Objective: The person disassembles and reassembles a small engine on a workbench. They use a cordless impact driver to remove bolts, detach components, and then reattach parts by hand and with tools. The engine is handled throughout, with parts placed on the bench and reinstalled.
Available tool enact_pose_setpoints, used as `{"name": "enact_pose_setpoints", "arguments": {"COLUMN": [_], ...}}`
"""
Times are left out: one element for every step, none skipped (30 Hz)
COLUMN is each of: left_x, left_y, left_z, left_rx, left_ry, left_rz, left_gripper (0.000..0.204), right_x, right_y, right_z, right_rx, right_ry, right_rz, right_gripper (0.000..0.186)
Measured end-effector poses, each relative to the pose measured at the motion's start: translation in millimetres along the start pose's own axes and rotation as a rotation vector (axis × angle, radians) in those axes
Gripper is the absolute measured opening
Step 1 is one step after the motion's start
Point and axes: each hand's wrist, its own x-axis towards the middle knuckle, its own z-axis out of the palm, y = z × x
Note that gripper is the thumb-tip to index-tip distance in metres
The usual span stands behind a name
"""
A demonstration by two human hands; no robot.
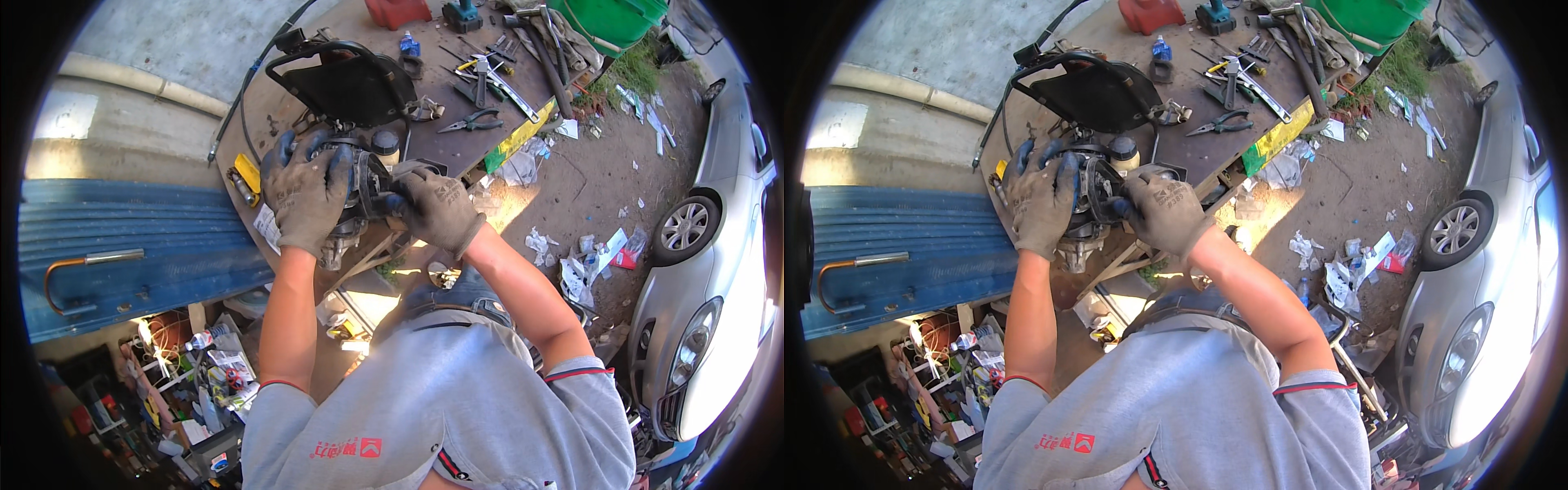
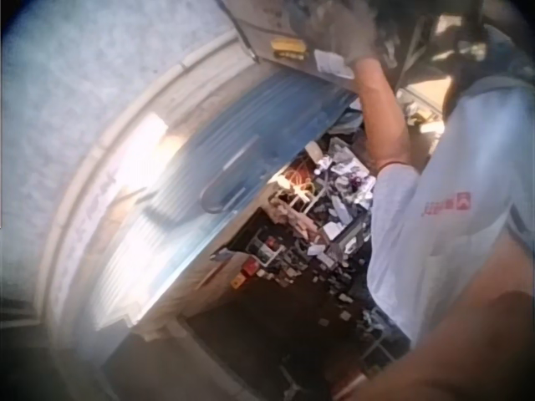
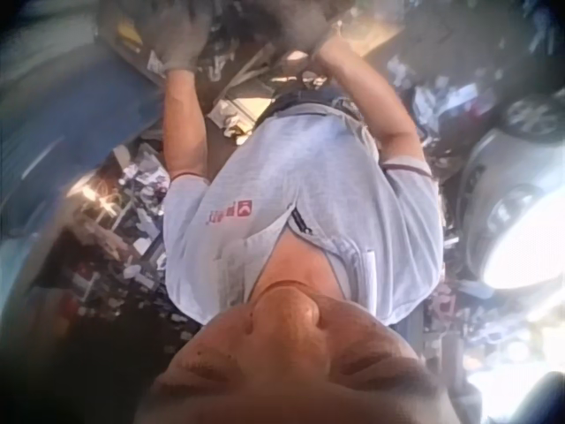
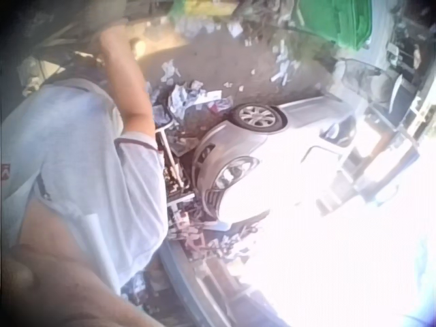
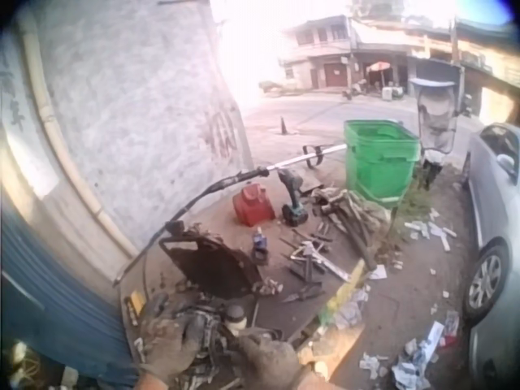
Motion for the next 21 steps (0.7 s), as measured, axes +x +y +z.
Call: {"name": "enact_pose_setpoints", "arguments": {"left_x": [0, 0, 0, 0, 0, -1, -2, -4, -4, -1, 0, -1, 0, 3, 4, 2, 1, 2, 2, 1, 2], "left_y": [0, 0, -1, -2, -3, -4, -4, -4, -3, -2, -2, -5, -6, -5, -3, -1, -2, -4, -5, -4, -4], "left_z": [0, 0, 1, 2, 3, 3, 5, 6, 5, 4, 4, 7, 8, 6, 5, 5, 5, 4, 4, 7, 7], "left_rx": [0.013, 0.027, 0.015, 0.004, -0.008, -0.028, -0.047, -0.068, -0.084, -0.099, -0.116, -0.109, -0.133, -0.159, -0.186, -0.080, -0.084, -0.089, -0.093, -0.094, -0.101], "left_ry": [0.002, 0.005, 0.000, -0.005, -0.007, -0.003, 0.000, 0.007, 0.000, -0.007, -0.014, -0.005, -0.023, -0.040, -0.057, -0.019, -0.025, -0.030, -0.036, -0.050, -0.063], "left_rz": [0.002, 0.003, -0.002, -0.007, -0.018, -0.030, -0.044, -0.067, -0.071, -0.077, -0.087, -0.086, -0.111, -0.133, -0.150, -0.121, -0.130, -0.138, -0.144, -0.172, -0.182], "left_gripper": [0.038, 0.038, 0.039, 0.040, 0.041, 0.041, 0.042, 0.042, 0.043, 0.043, 0.044, 0.044, 0.044, 0.043, 0.043, 0.044, 0.045, 0.046, 0.047, 0.051, 0.051], "right_x": [2, 5, 7, 9, 11, 9, 4, 2, 2, 3, 4, 6, 6, 5, 6, 10, 14, 16, 16, 14, 11], "right_y": [-6, -10, -11, -11, -11, -8, -1, 3, 7, 10, 10, 6, 5, 3, 3, 2, -3, -6, -9, -12, -14], "right_z": [-6, -10, -9, -6, -4, 0, 7, 10, 11, 11, 11, 9, 8, 7, 5, 3, 1, 2, 4, 7, 11], "right_rx": [-0.056, -0.112, -0.113, -0.114, -0.118, -0.003, 0.113, 0.227, 0.232, 0.238, 0.246, 0.206, 0.160, 0.110, 0.058, 0.068, 0.031, 0.052, 0.074, 0.207, 0.340], "right_ry": [-0.084, -0.167, -0.156, -0.146, -0.138, -0.075, -0.014, 0.038, 0.069, 0.099, 0.122, 0.126, 0.077, 0.032, -0.009, -0.042, -0.065, -0.022, 0.021, 0.055, 0.088], "right_rz": [0.063, 0.124, 0.149, 0.173, 0.193, 0.168, 0.143, 0.114, 0.053, -0.008, -0.069, -0.080, -0.003, 0.074, 0.153, 0.206, 0.240, 0.185, 0.131, 0.131, 0.132], "right_gripper": [0.031, 0.031, 0.030, 0.030, 0.030, 0.029, 0.029, 0.028, 0.027, 0.026, 0.025, 0.019, 0.018, 0.019, 0.020, 0.022, 0.025, 0.024, 0.023, 0.022, 0.021]}}
